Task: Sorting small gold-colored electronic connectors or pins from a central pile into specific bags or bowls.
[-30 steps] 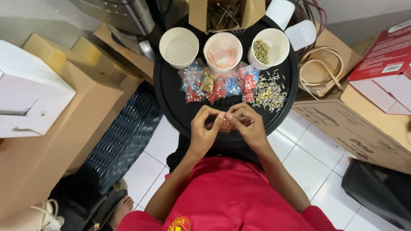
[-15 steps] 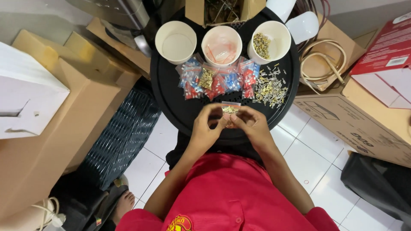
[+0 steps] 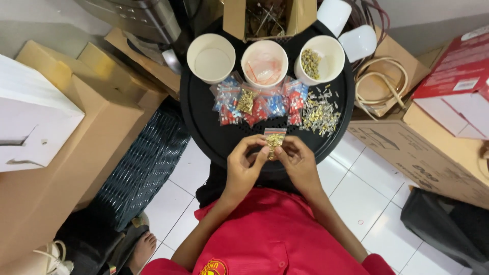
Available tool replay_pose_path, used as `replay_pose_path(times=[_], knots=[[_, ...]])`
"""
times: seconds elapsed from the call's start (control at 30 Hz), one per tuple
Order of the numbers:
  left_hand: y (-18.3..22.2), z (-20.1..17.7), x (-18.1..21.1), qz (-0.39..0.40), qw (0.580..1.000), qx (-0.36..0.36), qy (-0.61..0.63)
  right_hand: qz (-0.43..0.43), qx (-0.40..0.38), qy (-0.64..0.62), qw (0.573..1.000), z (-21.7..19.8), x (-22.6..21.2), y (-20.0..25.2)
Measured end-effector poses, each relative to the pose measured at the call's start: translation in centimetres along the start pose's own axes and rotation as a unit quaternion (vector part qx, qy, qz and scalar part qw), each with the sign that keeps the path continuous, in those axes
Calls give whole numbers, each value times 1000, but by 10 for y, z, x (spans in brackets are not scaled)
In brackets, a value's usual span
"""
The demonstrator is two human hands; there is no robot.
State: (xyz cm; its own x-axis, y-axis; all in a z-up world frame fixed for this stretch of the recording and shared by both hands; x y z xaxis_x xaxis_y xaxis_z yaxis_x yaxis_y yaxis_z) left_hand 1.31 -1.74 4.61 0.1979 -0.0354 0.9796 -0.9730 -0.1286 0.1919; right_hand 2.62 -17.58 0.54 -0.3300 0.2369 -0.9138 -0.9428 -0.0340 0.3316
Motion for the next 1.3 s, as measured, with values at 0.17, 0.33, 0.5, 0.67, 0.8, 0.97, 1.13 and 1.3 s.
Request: replay_pose_path(times=[0.17,0.33,0.5,0.67,0.8,0.97,1.13,1.3], knots=[[-17,-5,37,107,990,25,-88,-79,20,43,996,13,-25,-14],[-58,-11,22,171,966,70,-180,-117,26,81,989,23,-16,-57],[-96,-6,-3,220,911,108,-332,-149,18,166,975,36,-15,-99],[-110,2,-14,245,872,112,-408,-199,23,281,939,36,-17,-115],[-112,8,-3,272,825,144,-474,-245,34,298,922,40,-32,-115],[-109,25,8,289,865,136,-387,-291,39,295,909,27,-48,-104],[-116,73,12,313,910,73,-263,-297,88,318,896,-15,-59,-90],[-126,138,13,212,954,-109,-184,-211,173,358,893,-89,-67,-79]])
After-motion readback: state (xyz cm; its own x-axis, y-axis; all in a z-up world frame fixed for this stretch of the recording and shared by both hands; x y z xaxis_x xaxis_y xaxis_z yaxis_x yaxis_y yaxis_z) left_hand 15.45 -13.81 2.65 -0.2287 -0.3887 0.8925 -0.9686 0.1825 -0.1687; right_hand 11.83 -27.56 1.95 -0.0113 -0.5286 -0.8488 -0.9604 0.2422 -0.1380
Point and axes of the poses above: each hand's wrist, its own y-axis away from the middle knuckle, its own z-axis out of the palm, x = y × z, the point moved 3 cm from there along -y, towards the middle knuckle, and after that the axes turned 13 degrees about -y, right-handed, at the moved point
